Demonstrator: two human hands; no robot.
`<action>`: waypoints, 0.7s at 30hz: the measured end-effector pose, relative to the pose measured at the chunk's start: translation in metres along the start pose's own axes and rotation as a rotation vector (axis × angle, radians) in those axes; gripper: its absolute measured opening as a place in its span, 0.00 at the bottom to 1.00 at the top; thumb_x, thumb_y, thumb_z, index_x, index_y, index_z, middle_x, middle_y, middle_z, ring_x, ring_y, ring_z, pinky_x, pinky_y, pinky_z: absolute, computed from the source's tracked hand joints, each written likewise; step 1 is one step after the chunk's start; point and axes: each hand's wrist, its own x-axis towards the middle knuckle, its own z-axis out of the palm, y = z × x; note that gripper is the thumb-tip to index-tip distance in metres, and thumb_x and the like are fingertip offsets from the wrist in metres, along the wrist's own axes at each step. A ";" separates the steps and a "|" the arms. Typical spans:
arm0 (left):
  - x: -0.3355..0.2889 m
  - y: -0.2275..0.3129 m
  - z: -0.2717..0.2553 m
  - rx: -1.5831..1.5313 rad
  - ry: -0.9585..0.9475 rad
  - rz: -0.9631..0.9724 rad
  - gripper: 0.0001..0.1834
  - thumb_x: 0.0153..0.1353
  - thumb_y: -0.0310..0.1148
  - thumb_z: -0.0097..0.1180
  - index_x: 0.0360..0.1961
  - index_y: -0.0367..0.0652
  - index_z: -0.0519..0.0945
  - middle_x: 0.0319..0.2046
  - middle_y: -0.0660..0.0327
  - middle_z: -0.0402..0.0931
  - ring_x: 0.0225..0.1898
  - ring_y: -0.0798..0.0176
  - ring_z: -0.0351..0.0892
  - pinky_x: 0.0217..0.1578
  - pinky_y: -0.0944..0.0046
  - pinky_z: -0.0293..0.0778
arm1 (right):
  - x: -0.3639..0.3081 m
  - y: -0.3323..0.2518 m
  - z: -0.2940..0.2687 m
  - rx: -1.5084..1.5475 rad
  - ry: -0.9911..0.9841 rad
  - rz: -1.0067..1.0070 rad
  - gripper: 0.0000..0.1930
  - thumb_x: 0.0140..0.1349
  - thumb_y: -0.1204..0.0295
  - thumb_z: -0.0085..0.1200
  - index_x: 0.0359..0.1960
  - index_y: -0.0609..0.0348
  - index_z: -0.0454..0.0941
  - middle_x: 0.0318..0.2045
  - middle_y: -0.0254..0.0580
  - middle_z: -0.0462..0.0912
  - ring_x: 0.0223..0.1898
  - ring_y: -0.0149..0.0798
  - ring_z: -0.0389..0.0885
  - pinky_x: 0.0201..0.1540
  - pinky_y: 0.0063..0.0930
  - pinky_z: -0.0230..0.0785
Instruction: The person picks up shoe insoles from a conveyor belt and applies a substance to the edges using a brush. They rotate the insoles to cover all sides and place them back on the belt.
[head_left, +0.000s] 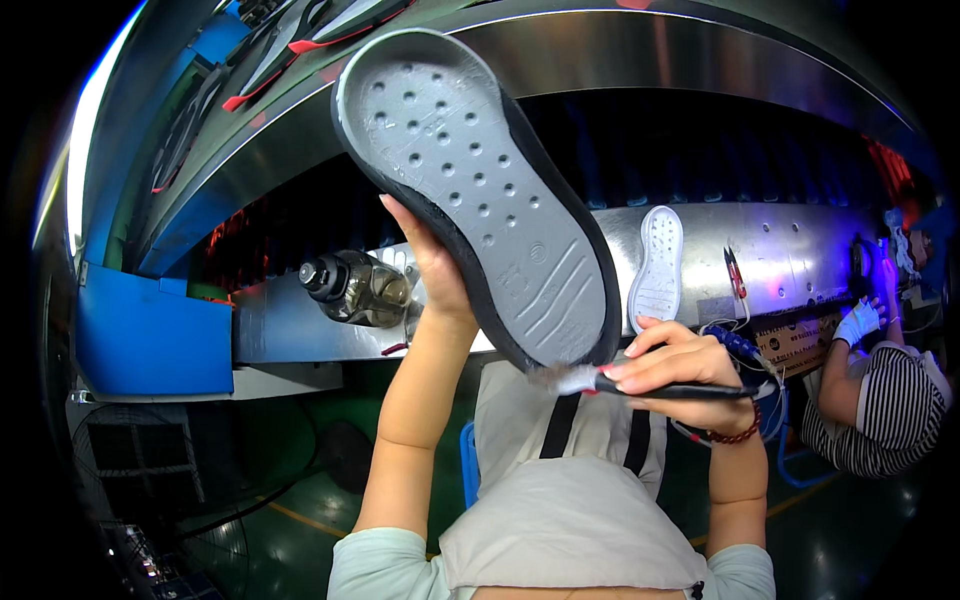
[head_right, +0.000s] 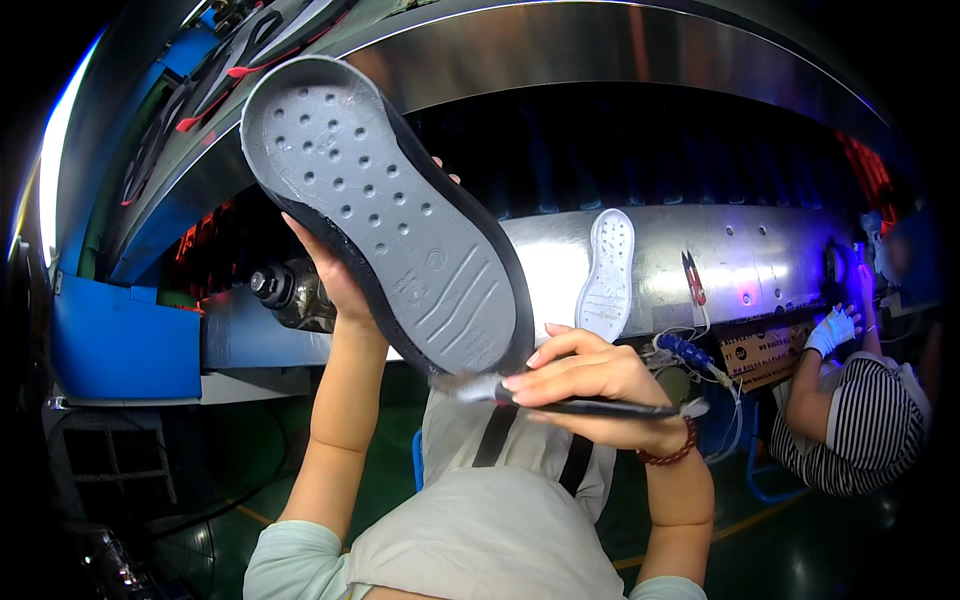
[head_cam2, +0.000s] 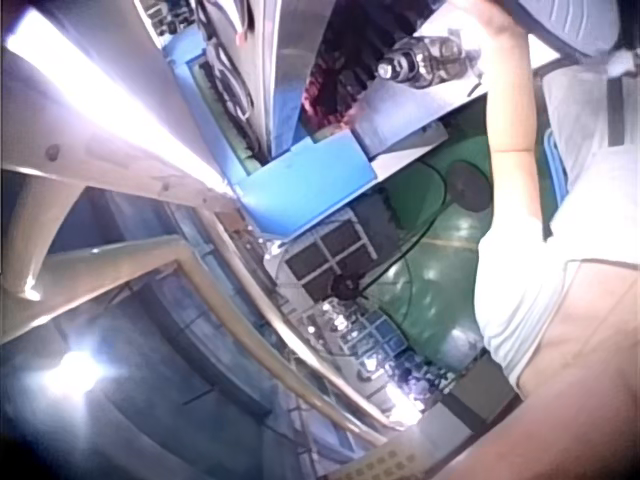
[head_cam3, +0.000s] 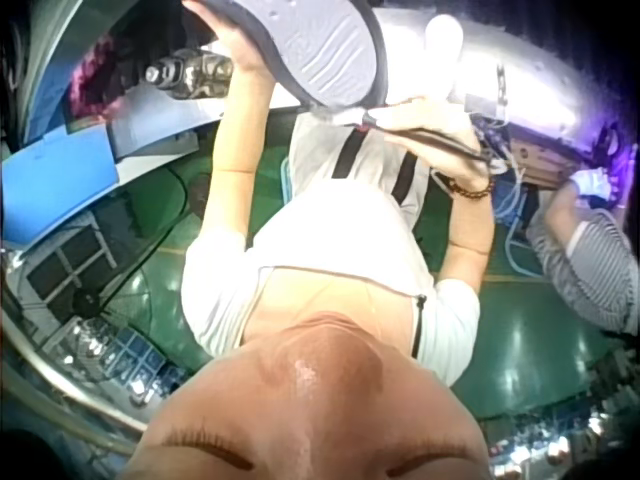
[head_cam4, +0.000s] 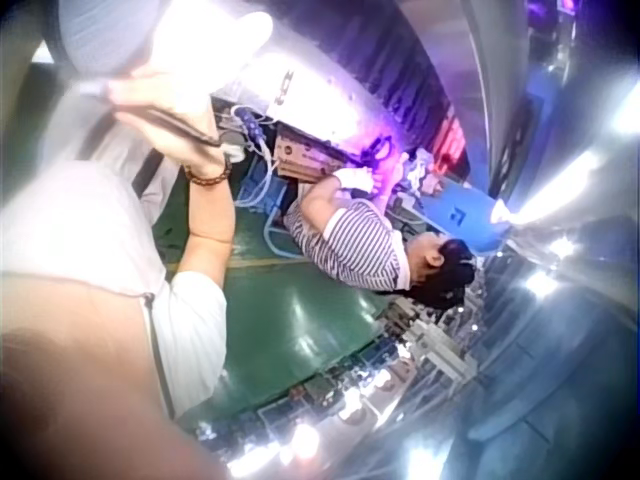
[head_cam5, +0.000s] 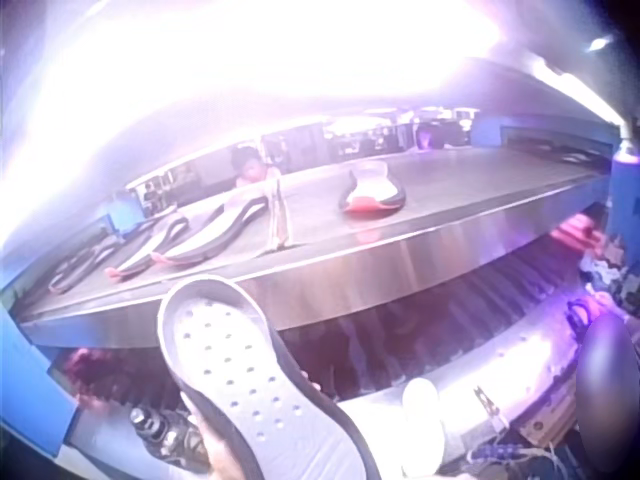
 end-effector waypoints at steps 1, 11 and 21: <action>0.001 0.002 0.003 0.004 -0.013 -0.009 0.46 0.49 0.68 0.25 0.56 0.39 0.55 0.51 0.47 0.60 0.51 0.48 0.62 0.52 0.52 0.57 | 0.001 0.005 -0.006 0.159 0.011 -0.018 0.11 0.39 0.80 0.59 0.29 0.59 0.79 0.32 0.39 0.80 0.40 0.34 0.73 0.52 0.36 0.57; -0.056 -0.020 0.033 -0.297 -0.346 -0.085 0.51 0.44 0.73 0.27 0.55 0.37 0.56 0.51 0.54 0.62 0.52 0.57 0.62 0.51 0.59 0.60 | 0.008 0.010 0.027 1.004 0.430 0.105 0.11 0.46 0.85 0.51 0.34 0.68 0.71 0.35 0.54 0.75 0.41 0.42 0.74 0.47 0.32 0.64; -0.057 -0.030 -0.004 -0.320 -0.021 -0.155 0.34 0.47 0.51 0.44 0.49 0.34 0.63 0.45 0.50 0.68 0.43 0.55 0.70 0.45 0.60 0.66 | 0.021 -0.027 0.049 -0.068 0.277 -0.123 0.11 0.37 0.83 0.58 0.27 0.65 0.76 0.29 0.50 0.78 0.34 0.42 0.77 0.40 0.27 0.68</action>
